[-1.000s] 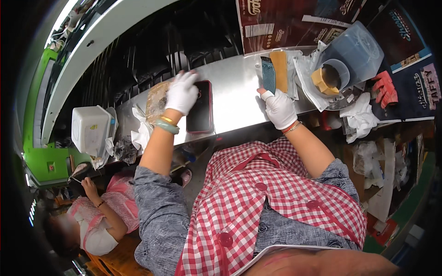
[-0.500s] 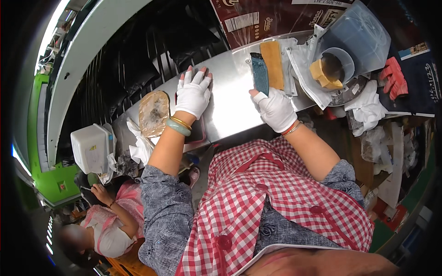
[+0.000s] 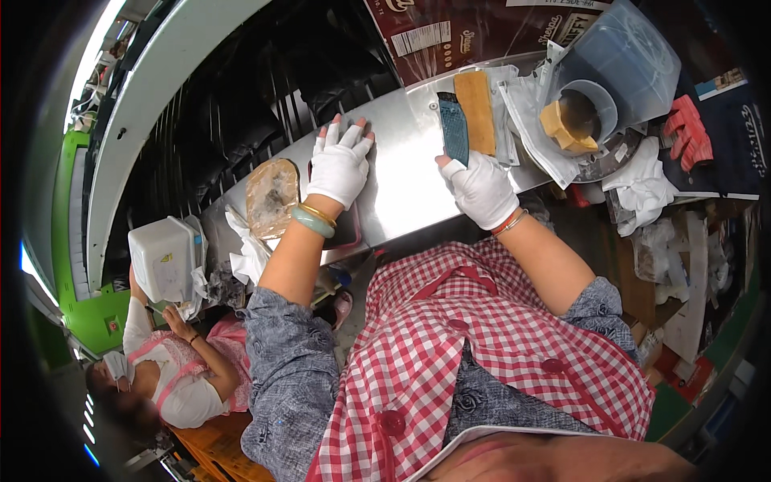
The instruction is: The person scrubs the sole of a black slipper using a small blue brush. They repeatedly dip the brush into a container of liquid and scrub the textured surface of the slipper sole. The person handles the slipper with gloved hands, turning it to access different areas of the sole.
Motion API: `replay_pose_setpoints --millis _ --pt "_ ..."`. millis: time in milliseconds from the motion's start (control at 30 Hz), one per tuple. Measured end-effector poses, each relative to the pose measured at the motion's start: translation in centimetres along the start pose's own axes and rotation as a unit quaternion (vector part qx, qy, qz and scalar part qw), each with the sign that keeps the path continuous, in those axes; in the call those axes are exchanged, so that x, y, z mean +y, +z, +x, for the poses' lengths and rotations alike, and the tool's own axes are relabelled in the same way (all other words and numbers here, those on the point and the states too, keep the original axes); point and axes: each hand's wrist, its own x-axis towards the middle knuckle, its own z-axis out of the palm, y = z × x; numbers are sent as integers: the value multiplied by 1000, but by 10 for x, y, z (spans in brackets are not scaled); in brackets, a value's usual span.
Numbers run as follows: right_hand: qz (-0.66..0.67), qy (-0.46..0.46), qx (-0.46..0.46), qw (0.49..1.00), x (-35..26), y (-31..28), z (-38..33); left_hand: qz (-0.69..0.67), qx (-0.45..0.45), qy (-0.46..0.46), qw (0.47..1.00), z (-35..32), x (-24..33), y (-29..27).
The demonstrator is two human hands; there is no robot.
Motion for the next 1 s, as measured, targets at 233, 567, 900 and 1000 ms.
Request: replay_pose_setpoints --millis 233,567,900,1000 --pt "-3 -3 -2 1000 1 -1 1 -40 12 -42 998 -4 9 -5" --pt "7 -2 13 1000 0 -1 0 -28 71 -34 997 3 6 -5" --pt "-8 -17 12 1000 1 -1 1 -26 41 -37 998 7 10 -11" --pt "-15 -13 15 1000 1 -1 1 -22 17 -31 999 5 10 -14"
